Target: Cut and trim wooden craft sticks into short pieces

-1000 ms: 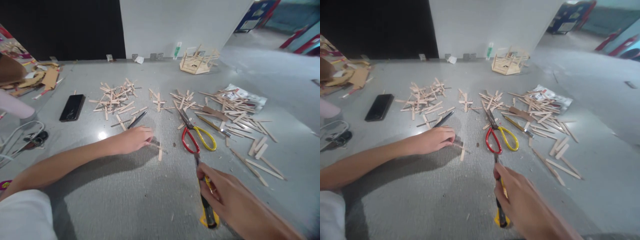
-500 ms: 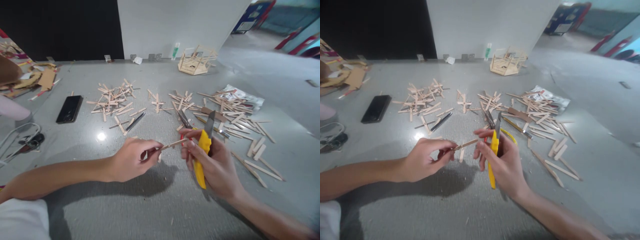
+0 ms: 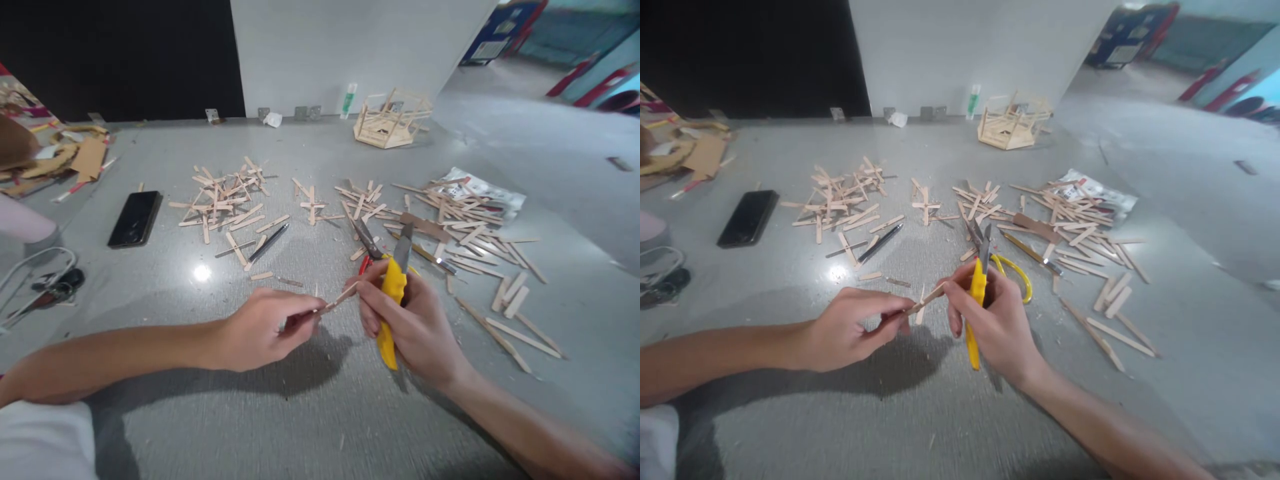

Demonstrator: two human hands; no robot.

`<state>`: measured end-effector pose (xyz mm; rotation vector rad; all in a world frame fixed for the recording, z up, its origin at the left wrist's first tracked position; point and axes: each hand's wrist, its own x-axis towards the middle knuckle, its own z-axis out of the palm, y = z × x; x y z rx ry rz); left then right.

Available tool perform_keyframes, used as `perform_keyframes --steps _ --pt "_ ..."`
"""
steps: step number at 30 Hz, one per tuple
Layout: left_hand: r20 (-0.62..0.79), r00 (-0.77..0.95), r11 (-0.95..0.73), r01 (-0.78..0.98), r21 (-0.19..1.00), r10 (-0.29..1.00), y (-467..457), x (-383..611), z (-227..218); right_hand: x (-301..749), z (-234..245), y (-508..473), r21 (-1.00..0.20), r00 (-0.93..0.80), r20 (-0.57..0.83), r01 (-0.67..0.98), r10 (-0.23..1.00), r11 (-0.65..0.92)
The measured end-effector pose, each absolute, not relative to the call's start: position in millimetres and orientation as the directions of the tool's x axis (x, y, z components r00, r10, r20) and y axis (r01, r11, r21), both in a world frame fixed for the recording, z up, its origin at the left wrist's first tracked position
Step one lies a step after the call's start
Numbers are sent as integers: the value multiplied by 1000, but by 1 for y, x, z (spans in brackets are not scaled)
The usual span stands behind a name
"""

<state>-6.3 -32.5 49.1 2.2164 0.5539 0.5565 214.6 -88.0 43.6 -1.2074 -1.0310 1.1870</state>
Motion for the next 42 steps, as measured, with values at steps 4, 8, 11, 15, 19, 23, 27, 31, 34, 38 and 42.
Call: perform_keyframes --steps 4,8,11,15,19,23,27,31,34,38,42 --pt "231 809 -609 188 770 541 -32 -3 48 212 40 -86 -987 74 -102 -135 992 -91" --pt "100 777 -458 257 851 622 -31 0 53 214 41 -84 -996 133 -48 -76 990 -38" --pt "77 773 -402 239 884 629 -30 0 56 216 46 -84 -999 146 -13 -47 989 -7" --pt "57 764 -352 228 908 643 -30 1 56 214 48 -86 -998 188 20 -47 982 29" --pt "46 770 -336 223 915 636 -29 2 55 212 44 -85 -997 196 57 -40 979 66" --pt "-44 775 -256 262 930 630 -27 2 52 211 36 -84 -996 201 83 -28 976 90" --pt "-112 764 -219 318 923 636 -24 2 47 207 24 -86 -994 210 108 11 972 108" --pt "-173 757 -191 367 910 631 -22 2 43 206 14 -87 -991 210 112 91 971 94" --pt "-200 782 -175 366 914 590 -21 2 47 208 12 -84 -1000 132 -8 6 991 -9" --pt "-192 804 -228 374 899 563 -20 0 58 212 13 -77 -986 -10 -129 -109 992 -129" --pt "-212 807 -263 409 874 552 -18 -2 60 209 12 -75 -987 -14 -138 -80 990 -139"
